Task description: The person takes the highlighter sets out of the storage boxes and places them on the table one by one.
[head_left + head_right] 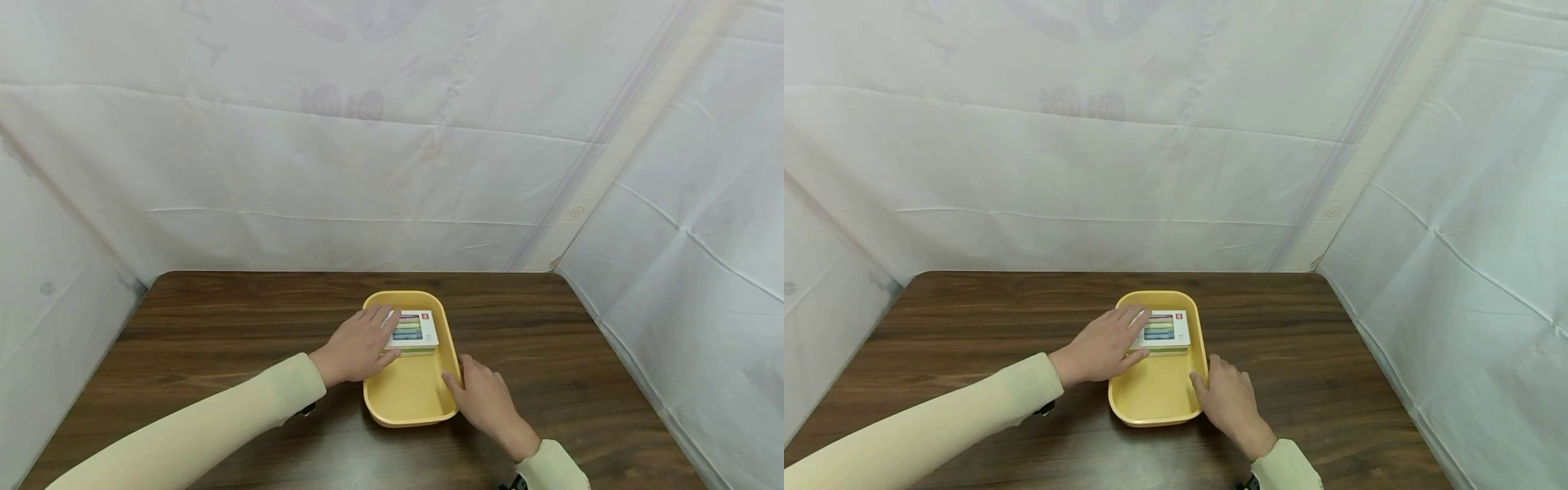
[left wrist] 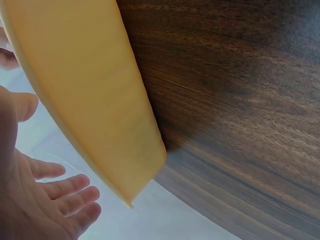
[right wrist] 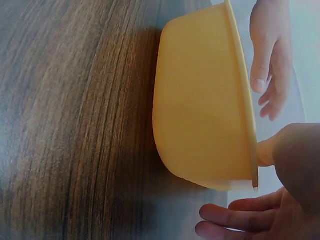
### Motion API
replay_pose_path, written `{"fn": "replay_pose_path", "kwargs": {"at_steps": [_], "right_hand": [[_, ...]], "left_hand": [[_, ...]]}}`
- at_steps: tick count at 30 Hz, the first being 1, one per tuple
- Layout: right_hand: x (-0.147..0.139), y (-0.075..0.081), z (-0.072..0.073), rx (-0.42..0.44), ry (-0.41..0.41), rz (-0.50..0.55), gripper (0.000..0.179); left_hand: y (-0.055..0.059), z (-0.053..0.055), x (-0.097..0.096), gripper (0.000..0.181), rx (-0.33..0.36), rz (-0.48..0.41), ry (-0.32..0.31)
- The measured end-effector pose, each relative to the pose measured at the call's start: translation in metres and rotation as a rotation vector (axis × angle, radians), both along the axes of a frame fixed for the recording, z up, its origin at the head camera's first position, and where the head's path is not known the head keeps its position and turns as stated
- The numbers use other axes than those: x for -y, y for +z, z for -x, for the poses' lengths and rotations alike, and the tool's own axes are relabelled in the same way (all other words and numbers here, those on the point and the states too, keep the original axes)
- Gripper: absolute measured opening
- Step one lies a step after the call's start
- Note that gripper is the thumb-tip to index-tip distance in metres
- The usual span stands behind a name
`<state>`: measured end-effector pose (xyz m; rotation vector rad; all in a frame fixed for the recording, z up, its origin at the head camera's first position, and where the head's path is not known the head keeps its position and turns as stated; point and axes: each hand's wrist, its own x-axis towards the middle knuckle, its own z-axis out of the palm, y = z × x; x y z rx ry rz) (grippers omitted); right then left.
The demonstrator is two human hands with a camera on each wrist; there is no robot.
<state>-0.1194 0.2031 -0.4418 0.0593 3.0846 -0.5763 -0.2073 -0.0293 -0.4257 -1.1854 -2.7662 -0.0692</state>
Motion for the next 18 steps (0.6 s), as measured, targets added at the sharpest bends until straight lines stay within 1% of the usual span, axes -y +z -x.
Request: {"fn": "replay_pose_path", "kwargs": {"at_steps": [8,13,18], "right_hand": [[-0.0016,-0.0006,0.0016,0.003,0.015,-0.03,0.033],[-0.0023,-0.0019,0.0037,0.02,0.013,-0.036,0.03],[-0.003,-0.0034,0.0054,0.031,0.01,-0.043,0.03]], "left_hand": [[-0.0027,0.0024,-0.0002,0.067,0.012,-0.018,-0.022],[-0.004,0.0049,0.0006,0.067,0.021,-0.022,-0.031],[-0.0054,0.0081,0.0004,0.067,0.033,-0.015,-0.025]]}}
